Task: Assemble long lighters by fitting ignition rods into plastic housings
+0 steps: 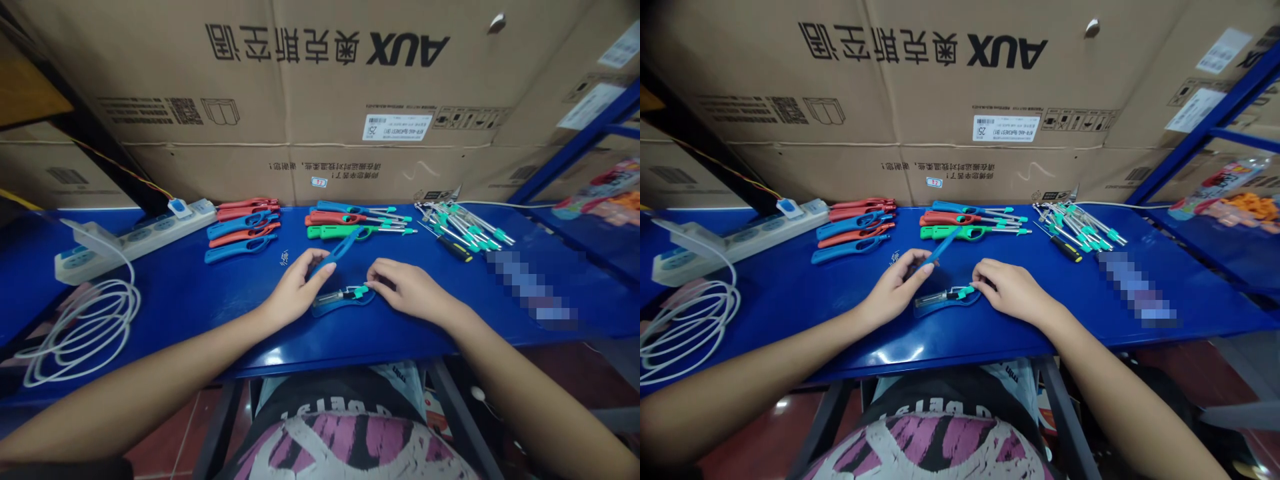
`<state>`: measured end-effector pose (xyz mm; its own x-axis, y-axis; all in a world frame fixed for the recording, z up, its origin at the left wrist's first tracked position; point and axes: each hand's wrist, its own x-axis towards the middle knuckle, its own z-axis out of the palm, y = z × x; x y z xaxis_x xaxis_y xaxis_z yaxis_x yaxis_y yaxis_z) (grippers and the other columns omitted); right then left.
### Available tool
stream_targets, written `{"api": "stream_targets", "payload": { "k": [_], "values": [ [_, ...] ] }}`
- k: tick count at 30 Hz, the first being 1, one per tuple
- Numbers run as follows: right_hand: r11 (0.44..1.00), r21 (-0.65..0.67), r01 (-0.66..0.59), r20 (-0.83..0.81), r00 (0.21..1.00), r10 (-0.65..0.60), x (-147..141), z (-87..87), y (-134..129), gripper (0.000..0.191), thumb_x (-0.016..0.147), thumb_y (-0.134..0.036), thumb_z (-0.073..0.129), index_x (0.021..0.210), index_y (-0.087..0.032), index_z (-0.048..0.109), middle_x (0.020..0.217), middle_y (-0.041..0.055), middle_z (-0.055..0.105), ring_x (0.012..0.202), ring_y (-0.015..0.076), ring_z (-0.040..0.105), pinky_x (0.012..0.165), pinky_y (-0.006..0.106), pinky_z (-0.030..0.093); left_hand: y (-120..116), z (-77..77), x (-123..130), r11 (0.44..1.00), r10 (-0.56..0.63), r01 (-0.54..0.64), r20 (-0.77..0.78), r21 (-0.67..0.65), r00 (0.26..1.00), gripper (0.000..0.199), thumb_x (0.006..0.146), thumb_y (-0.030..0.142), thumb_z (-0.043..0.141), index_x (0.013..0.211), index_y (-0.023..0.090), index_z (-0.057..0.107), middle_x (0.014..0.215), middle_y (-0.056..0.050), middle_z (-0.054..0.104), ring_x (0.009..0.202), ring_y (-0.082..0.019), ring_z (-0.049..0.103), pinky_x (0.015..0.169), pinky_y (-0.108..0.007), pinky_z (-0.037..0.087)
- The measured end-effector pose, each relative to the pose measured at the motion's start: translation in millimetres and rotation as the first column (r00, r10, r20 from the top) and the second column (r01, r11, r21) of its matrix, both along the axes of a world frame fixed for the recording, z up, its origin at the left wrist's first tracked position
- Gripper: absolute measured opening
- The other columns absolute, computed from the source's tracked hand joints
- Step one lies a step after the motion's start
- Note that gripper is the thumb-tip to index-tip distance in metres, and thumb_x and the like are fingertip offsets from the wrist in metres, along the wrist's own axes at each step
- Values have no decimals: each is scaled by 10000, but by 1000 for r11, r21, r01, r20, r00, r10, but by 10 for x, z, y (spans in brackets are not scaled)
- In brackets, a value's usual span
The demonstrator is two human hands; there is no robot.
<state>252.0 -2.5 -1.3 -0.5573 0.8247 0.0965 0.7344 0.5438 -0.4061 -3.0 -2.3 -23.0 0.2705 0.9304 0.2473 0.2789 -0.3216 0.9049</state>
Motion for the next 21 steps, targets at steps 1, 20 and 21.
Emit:
{"api": "stream_targets", "payload": {
  "k": [1,20,21],
  "values": [
    [1000,15,8,30,1000,-8,-2,30,-18,149,996,-345,500,986,-222,584,1016,49,672,870,192,628,716,291,426,17,20,-13,1000,-3,3,30,-5,1000,293,979,452,544,1116,194,570,1102,-67,675,1020,-202,635,951,-360,499],
    [990,-138,-17,95,995,30,75,226,-86,133,973,-310,522,1069,-219,538,1123,76,557,879,195,587,798,341,481,-62,34,-64,962,-145,247,-546,117,825,194,915,388,671,968,202,691,1054,-47,658,919,-224,668,777,-325,527],
    [988,-151,-4,110,994,21,77,223,-94,159,955,-315,547,1081,-220,526,1125,76,557,864,194,586,779,338,482,-60,33,-64,961,-148,250,-543,118,826,177,924,371,658,964,201,690,1049,-47,658,920,-223,668,778,-325,527]
  ]
}}
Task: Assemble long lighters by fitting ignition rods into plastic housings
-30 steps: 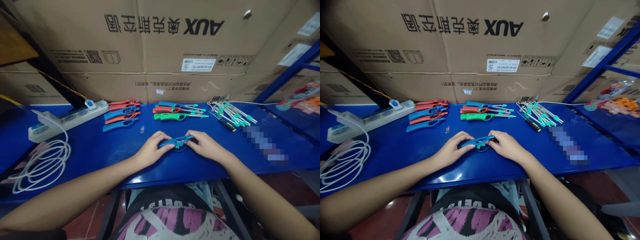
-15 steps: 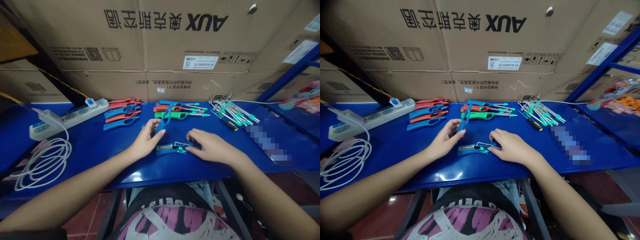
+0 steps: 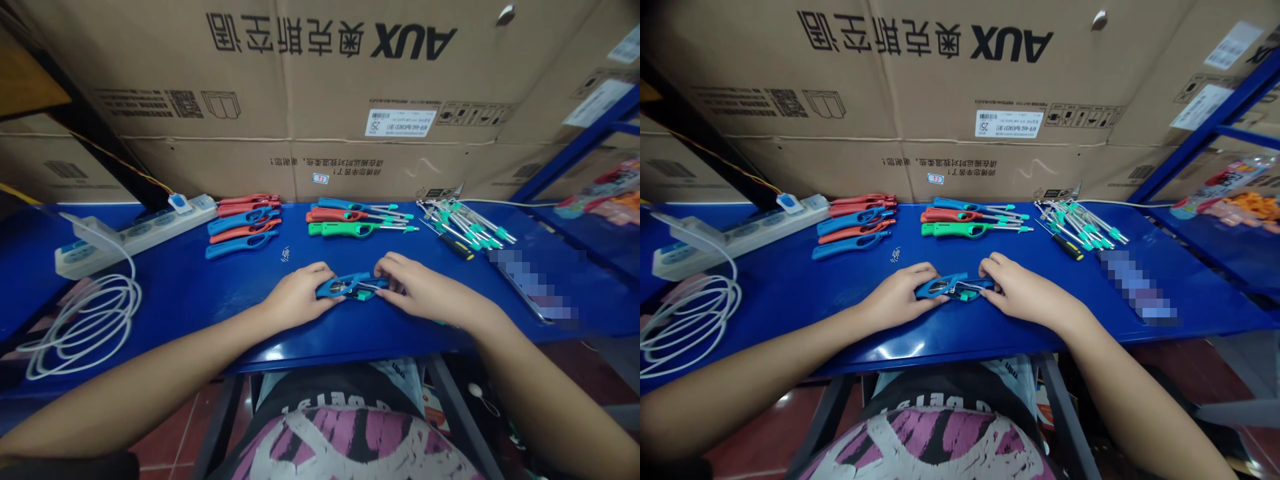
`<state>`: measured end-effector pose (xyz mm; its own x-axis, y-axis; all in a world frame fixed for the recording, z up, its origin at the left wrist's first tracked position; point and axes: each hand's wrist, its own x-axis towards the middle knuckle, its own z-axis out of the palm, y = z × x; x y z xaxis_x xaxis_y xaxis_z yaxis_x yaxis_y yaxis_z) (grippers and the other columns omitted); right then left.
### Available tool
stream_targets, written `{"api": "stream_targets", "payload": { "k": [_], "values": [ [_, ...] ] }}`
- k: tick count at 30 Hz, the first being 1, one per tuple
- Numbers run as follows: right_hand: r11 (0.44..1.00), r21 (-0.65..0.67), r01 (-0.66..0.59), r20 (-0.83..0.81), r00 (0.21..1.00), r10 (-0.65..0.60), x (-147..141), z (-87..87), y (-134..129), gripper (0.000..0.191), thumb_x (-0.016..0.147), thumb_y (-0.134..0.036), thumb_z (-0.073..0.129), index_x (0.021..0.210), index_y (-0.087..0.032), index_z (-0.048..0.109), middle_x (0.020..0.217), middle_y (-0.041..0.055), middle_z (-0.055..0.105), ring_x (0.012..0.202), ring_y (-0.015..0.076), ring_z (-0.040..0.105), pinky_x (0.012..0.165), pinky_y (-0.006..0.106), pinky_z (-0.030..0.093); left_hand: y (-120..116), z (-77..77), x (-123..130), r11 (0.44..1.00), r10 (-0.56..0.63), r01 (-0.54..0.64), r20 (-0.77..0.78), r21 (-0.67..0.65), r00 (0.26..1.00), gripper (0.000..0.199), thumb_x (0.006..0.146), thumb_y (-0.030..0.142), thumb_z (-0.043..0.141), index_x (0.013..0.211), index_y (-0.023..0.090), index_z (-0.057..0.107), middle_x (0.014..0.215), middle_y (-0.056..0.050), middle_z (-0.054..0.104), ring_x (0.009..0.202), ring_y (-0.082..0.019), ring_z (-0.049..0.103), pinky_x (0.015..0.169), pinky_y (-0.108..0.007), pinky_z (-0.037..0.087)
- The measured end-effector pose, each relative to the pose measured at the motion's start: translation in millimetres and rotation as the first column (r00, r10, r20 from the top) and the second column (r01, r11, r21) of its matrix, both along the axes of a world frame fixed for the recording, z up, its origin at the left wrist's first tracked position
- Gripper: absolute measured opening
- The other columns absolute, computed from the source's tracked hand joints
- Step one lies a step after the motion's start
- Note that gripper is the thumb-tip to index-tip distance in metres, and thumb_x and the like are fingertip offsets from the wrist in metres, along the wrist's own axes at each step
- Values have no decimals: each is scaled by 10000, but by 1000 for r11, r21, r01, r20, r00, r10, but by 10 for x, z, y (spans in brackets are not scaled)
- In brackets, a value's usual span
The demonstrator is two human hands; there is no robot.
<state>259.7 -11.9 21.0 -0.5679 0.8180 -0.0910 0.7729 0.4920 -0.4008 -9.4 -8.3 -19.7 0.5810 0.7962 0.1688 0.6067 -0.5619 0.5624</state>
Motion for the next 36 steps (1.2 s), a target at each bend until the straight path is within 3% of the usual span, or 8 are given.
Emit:
{"api": "stream_targets", "payload": {
  "k": [6,10,16,22,26,30,33,36],
  "values": [
    [998,-19,56,67,996,-54,38,-39,-31,215,930,-289,543,1116,-204,475,1091,94,571,846,213,598,737,344,485,-14,14,-5,999,-1,1,-7,32,1000,251,936,349,632,1167,253,654,1139,-39,663,989,-234,674,814,-337,535],
    [996,25,91,48,995,-93,59,-25,-47,229,930,-276,526,1136,-203,458,1169,111,522,805,192,591,734,349,497,-13,22,-4,999,6,-5,-21,54,1000,200,945,341,618,1115,241,649,1105,-37,667,976,-233,675,808,-332,533],
    [997,80,17,2,1000,-17,11,20,-48,170,1021,-279,386,972,-205,531,1028,88,562,932,226,584,870,379,466,-1,15,-7,999,0,1,-16,54,1000,179,943,303,624,1099,228,669,1107,-39,663,966,-225,672,816,-325,525],
    [998,54,38,-104,994,-32,-90,32,-30,204,1044,-361,402,1004,-220,544,982,58,643,874,210,607,778,334,451,31,-31,-9,998,7,-8,14,64,1000,102,931,250,641,1017,202,669,1076,-44,662,935,-213,662,804,-313,511],
    [988,149,37,-103,994,-22,-115,2,-20,284,1044,-390,411,917,-220,600,934,44,677,835,199,615,743,312,424,40,-31,-15,996,-10,2,90,84,996,79,940,238,632,990,187,665,1011,-43,667,904,-199,655,792,-303,503],
    [967,237,89,-203,978,-40,-28,11,4,284,1024,-370,451,863,-215,626,833,27,674,761,175,605,686,288,406,52,45,-69,993,-33,14,163,114,986,196,943,211,607,1125,183,674,1015,-54,669,936,-198,653,819,-305,502],
    [929,295,221,-371,923,-101,150,125,45,305,997,-391,492,778,-209,601,709,13,615,657,160,556,632,282,401,105,128,-140,995,6,-21,150,93,989,232,930,236,599,1123,175,712,1009,-72,663,910,-210,649,809,-325,501],
    [882,292,368,-498,846,-188,298,258,52,353,973,-459,529,721,-214,560,629,-7,524,576,144,474,575,278,371,159,206,-157,986,159,-138,271,-93,949,233,882,350,682,1004,163,751,962,-69,701,871,-203,653,818,-325,500]
  ]
}}
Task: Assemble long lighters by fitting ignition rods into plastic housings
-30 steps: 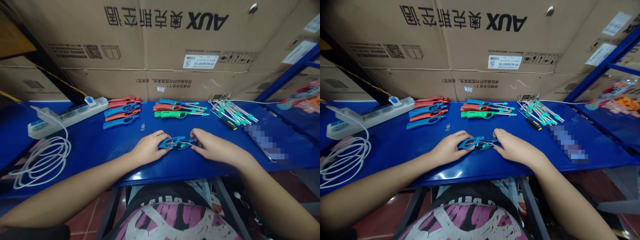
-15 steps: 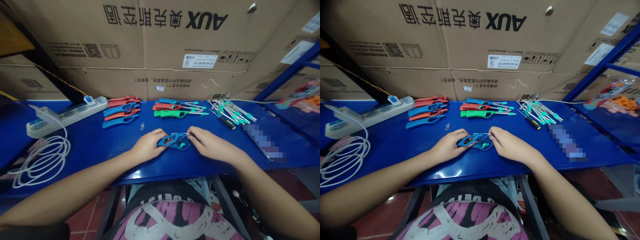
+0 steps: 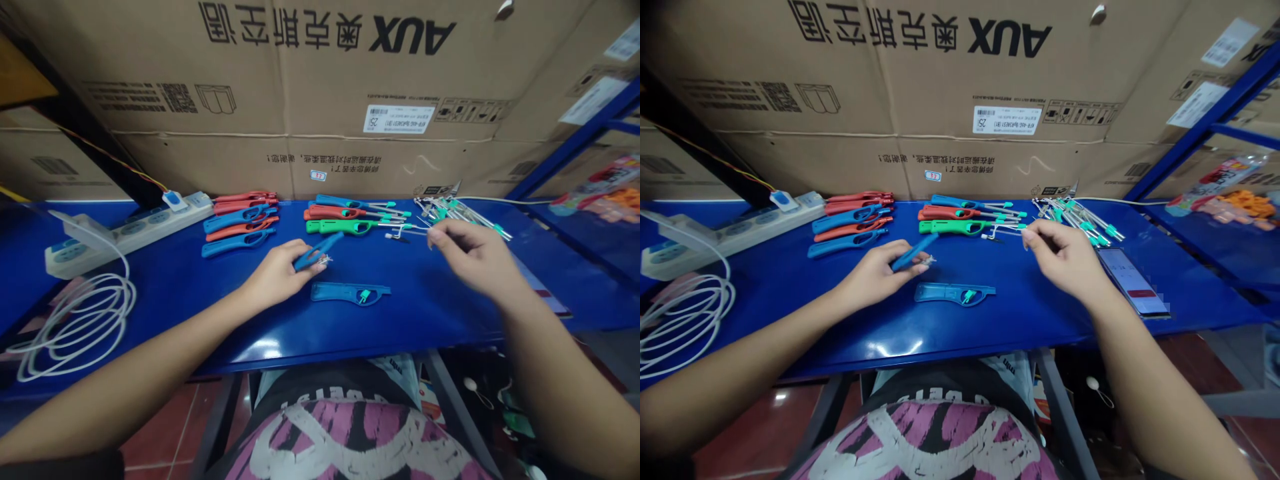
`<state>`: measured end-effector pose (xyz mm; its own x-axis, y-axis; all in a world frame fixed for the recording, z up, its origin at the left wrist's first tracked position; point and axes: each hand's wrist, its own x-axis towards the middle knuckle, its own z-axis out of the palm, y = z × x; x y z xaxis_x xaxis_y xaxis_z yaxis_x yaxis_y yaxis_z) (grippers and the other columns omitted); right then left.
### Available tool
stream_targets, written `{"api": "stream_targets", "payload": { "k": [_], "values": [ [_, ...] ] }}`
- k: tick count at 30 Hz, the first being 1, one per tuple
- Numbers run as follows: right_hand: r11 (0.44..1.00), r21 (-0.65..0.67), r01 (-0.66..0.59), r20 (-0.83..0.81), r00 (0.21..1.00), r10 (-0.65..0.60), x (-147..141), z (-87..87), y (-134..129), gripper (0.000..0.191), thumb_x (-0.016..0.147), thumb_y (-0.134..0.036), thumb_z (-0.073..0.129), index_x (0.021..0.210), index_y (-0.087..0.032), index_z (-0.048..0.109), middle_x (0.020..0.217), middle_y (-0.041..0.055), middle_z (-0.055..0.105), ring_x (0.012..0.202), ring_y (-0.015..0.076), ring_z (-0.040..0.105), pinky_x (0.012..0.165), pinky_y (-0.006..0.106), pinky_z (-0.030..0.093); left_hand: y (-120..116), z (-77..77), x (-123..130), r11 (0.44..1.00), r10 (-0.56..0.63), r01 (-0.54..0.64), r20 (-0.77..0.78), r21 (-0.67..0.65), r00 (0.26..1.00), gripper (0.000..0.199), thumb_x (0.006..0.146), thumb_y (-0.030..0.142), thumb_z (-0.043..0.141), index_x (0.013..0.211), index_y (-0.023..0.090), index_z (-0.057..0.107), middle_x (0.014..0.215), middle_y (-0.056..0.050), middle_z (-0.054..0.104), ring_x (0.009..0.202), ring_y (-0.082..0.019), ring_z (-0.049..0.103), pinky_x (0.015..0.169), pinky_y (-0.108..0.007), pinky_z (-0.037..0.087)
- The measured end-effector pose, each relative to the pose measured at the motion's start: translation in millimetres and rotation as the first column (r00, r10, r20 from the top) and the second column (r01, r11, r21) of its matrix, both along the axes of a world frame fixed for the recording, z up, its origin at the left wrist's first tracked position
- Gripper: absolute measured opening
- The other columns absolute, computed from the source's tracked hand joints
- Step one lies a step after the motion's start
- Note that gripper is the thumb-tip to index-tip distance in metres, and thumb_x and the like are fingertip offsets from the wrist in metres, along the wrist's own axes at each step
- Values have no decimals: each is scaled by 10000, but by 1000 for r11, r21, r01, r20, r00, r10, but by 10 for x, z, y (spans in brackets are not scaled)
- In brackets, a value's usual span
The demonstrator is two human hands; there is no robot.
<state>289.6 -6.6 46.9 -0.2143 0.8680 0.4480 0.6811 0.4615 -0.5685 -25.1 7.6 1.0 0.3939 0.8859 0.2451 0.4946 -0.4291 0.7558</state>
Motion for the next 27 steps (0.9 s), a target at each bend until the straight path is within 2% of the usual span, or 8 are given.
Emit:
{"api": "stream_targets", "payload": {
  "k": [3,5,9,13,15,17,23,27],
  "values": [
    [995,-80,-56,-47,998,53,-82,10,-94,380,1006,-491,460,753,-216,531,672,-9,501,608,139,457,592,272,380,-41,61,87,944,86,-2,242,-329,966,330,848,426,726,1042,160,746,930,-57,739,673,-126,597,647,-258,473],
    [978,-166,-123,-95,990,108,-277,-68,-191,367,1028,-491,408,791,-222,489,687,-18,484,622,134,452,594,261,386,-128,84,175,869,134,62,354,-491,925,402,826,469,746,1072,153,730,848,-40,731,488,-64,439,475,-221,346],
    [950,-279,-137,-22,990,137,-736,-260,-298,397,856,-551,685,911,-237,448,735,-38,541,607,128,486,573,250,365,-295,66,297,794,164,147,441,-590,883,453,757,510,803,995,131,731,605,27,602,406,-33,283,399,-210,195],
    [925,-322,-201,83,967,239,-897,-299,-237,268,918,-360,624,1118,-235,499,912,15,684,744,177,621,642,266,393,-278,-27,273,870,115,108,411,-481,905,367,777,444,789,988,148,742,638,15,644,480,-85,487,468,-217,378],
    [914,-336,-229,160,942,295,-842,-257,-205,189,975,-243,485,1159,-229,523,942,36,706,782,188,647,666,275,396,-221,-88,227,938,64,65,355,-340,933,331,778,385,785,1015,159,735,853,-32,745,705,-154,659,660,-255,514],
    [924,-330,-192,275,917,289,-740,-202,-191,202,983,-207,430,1155,-222,536,913,41,702,760,192,641,654,279,380,-171,-147,183,980,20,31,254,-197,967,341,769,341,793,1058,179,714,1041,-45,760,939,-212,702,852,-303,532],
    [878,-408,-249,412,808,421,-501,-237,-151,133,921,-277,604,1050,-249,616,840,-5,691,731,176,622,627,266,348,-151,-226,167,994,-92,89,-37,-64,995,424,797,295,786,1188,245,629,1087,-9,753,1002,-235,712,879,-350,525],
    [897,-314,-312,266,878,399,-422,-351,-69,115,963,-270,546,1020,-229,636,917,18,711,780,168,634,685,270,402,-142,-180,134,991,-104,94,-114,-93,988,499,804,322,786,1259,264,589,1150,-22,737,1046,-253,701,904,-378,524]
  ]
}}
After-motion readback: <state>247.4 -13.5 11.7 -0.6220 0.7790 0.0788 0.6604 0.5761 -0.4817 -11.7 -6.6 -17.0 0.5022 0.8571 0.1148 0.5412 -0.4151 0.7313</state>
